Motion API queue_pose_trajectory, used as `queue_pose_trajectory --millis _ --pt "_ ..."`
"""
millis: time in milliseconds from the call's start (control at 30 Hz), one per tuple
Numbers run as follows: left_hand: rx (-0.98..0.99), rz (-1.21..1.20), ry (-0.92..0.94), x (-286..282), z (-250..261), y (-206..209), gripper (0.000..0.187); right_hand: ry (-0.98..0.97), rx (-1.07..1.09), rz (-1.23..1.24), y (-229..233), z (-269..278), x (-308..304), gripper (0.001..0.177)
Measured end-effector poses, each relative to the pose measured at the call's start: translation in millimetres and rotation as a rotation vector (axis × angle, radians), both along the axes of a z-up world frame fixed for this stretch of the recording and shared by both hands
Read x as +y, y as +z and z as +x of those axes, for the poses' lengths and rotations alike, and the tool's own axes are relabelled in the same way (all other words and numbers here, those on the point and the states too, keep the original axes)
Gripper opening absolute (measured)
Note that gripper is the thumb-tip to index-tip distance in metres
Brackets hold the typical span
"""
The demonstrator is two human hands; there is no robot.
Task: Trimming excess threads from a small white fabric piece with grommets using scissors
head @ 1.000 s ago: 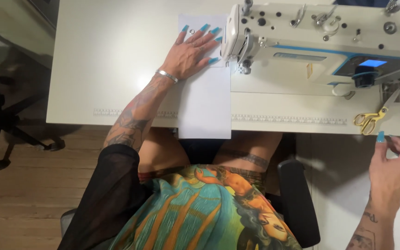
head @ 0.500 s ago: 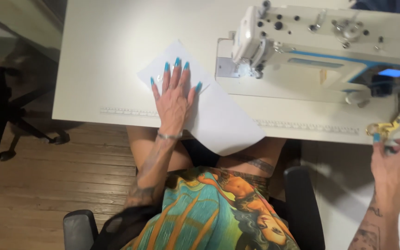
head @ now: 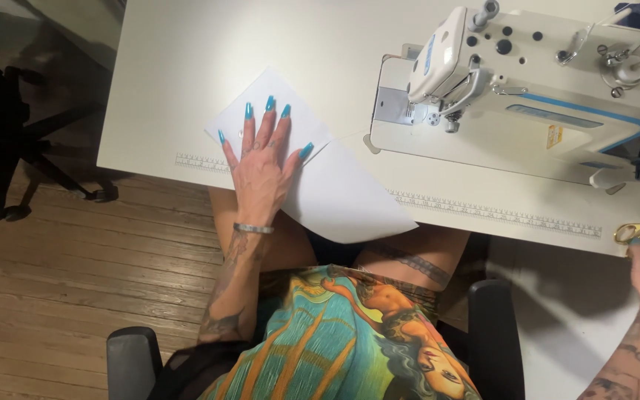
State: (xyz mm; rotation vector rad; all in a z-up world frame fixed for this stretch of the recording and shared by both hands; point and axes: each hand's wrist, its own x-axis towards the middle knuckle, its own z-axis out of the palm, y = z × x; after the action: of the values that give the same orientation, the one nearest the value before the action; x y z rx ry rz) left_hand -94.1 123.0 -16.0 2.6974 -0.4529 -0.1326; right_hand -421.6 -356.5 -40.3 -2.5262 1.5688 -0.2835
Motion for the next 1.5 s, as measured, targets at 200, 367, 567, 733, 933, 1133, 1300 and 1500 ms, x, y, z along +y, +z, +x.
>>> queue_pose_trajectory --millis 200,367,567,733,933,1133,1300,1500 --pt "-0.127 0.028 -0.121 11.4 14.2 -18.8 0.057 -0.185 -0.050 0.217 -65.4 -31.0 -81.6 0.032" --pt "-0.204 -0.135 -0.028 19.7 -16.4 -6.9 0.055 -0.244 -0.014 0.511 -28.1 -8.9 -51.8 0.032" --pt "-0.490 -0.751 0.387 25.1 -69.8 -13.1 0.012 -0.376 0.037 0.487 -9.5 -5.6 -35.8 0.045" --pt "-0.152 -0.704 0.572 29.1 -88.7 -26.4 0.026 -0.429 -0.029 0.300 36.3 16.7 29.1 0.046" --pt "0.884 -0.754 0.621 21.1 -85.2 -1.1 0.066 -0.197 -0.068 -0.064 44.6 19.2 73.4 0.040" --pt "0.913 -0.807 0.613 8.9 -89.8 0.6 0.042 -0.338 -0.385 0.269 16.3 7.0 38.0 0.038" --pt "0.969 -1.053 0.655 13.1 -91.1 -0.5 0.035 -0.270 -0.499 0.447 26.0 -2.6 40.2 0.034" --pt "1.052 -1.319 0.707 18.1 -91.6 2.6 0.043 -0.266 -0.521 0.408 24.5 -6.1 43.4 0.026"
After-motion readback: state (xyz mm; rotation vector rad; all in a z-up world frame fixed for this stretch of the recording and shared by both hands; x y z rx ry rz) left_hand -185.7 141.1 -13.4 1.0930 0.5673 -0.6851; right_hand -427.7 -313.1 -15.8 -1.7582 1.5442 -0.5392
